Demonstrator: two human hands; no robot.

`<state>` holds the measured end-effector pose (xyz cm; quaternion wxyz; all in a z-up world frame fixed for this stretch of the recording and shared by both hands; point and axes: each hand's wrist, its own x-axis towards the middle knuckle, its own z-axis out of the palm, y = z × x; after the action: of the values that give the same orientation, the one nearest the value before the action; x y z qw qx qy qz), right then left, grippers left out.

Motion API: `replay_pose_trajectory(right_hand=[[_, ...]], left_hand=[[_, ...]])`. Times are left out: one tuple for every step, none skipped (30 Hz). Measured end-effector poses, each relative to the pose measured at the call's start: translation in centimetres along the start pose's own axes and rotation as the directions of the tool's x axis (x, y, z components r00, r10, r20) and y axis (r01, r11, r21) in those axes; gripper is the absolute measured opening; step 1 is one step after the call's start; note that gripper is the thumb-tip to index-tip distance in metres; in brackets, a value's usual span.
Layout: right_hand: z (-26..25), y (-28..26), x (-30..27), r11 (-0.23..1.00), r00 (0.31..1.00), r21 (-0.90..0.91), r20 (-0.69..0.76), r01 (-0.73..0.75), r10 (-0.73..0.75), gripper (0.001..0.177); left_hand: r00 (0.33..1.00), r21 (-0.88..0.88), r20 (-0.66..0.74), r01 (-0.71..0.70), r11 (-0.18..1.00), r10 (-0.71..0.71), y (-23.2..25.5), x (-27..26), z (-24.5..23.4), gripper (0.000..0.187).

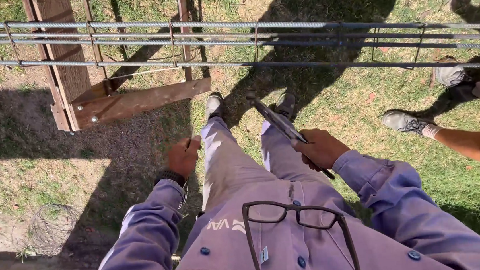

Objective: The person uses a rebar tying tool to twist and secure wire ties around intersecting steel rebar rods in a grid structure. The person repeatedly positions the tool, twists the wire to tighten the connection, and moves along the rebar framework to secure multiple joints.

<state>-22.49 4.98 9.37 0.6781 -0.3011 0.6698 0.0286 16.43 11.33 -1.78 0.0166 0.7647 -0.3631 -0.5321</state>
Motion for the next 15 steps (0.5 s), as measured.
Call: replay_pose_trajectory(right_hand=[[-0.3,-0.8,-0.4,0.996,0.994,-0.085,0.105,-0.005,0.014,0.025],[-0.6,-1.6,-0.7,0.985,0.978,-0.17,0.206,0.0,0.036,0.021],[-1.0,-1.0,0.5,0.984,0.976,-0.177,0.214,0.007,0.032,0.021],[-1.3,-0.4,1.7,0.997,0.989,-0.067,0.145,0.027,-0.017,0.023],[-1.2,0.2,2.8,0.998,0.995,0.04,0.081,0.051,-0.054,0.026],[-1.2,0.4,2.3,0.998,0.994,0.031,0.099,0.053,-0.056,0.026],[-1.0,0.5,2.0,0.999,0.989,-0.019,0.147,0.038,-0.035,0.027],[-1.0,0.5,1.6,0.997,0.981,-0.07,0.194,0.026,-0.012,0.027],[-1.3,-0.1,0.9,0.997,0.981,-0.069,0.192,0.024,-0.011,0.027],[-1.7,-0.8,0.2,0.994,0.971,-0.106,0.24,0.028,-0.002,0.023],[-1.9,-1.4,-0.6,0.989,0.958,-0.142,0.287,0.031,0.011,0.019],[-2.3,-0.6,0.8,0.99,0.959,-0.141,0.284,0.028,0.014,0.019],[-2.5,0.1,2.2,0.995,0.976,-0.068,0.211,0.077,-0.061,0.024],[-2.8,0.7,3.5,0.991,0.982,0.002,0.132,0.133,-0.132,0.03],[-2.6,0.7,2.8,0.99,0.982,-0.002,0.129,0.139,-0.138,0.03]], left_hand=[[1.0,-0.019,-0.007,0.025,0.999,-0.026,0.4,-1.1,0.7,0.048],[0.999,-0.038,-0.013,0.05,0.998,-0.051,0.8,-2.1,1.3,0.049],[0.998,-0.043,-0.023,0.055,0.998,-0.056,1.2,-2.7,1.8,0.049],[0.996,-0.01,-0.032,0.083,0.997,-0.083,1.5,-3.2,2.2,0.049],[0.992,0.02,-0.045,0.12,0.993,-0.119,1.4,-4.3,2.6,0.049],[0.989,0.013,-0.057,0.135,0.991,-0.134,2.1,-5.6,2.9,0.049],[0.986,-0.006,-0.061,0.154,0.988,-0.154,3.0,-6.6,2.8,0.05],[0.983,-0.025,-0.064,0.173,0.985,-0.174,4.0,-7.4,2.7,0.05],[0.983,-0.024,-0.062,0.173,0.985,-0.174,3.8,-7.6,3.2,0.05],[0.982,-0.011,-0.054,0.183,0.983,-0.183,3.6,-7.7,3.6,0.05],[0.98,0.003,-0.044,0.193,0.981,-0.192,3.3,-7.9,3.9,0.051],[0.981,0.003,-0.04,0.192,0.981,-0.192,3.2,-7.7,4.2,0.051],[0.983,-0.018,-0.049,0.179,0.984,-0.179,3.0,-7.5,4.4,0.05],[0.984,-0.038,-0.058,0.165,0.986,-0.167,2.8,-7.4,4.6,0.049],[0.985,-0.043,-0.062,0.159,0.986,-0.162,3.2,-7.4,4.3,0.049]])
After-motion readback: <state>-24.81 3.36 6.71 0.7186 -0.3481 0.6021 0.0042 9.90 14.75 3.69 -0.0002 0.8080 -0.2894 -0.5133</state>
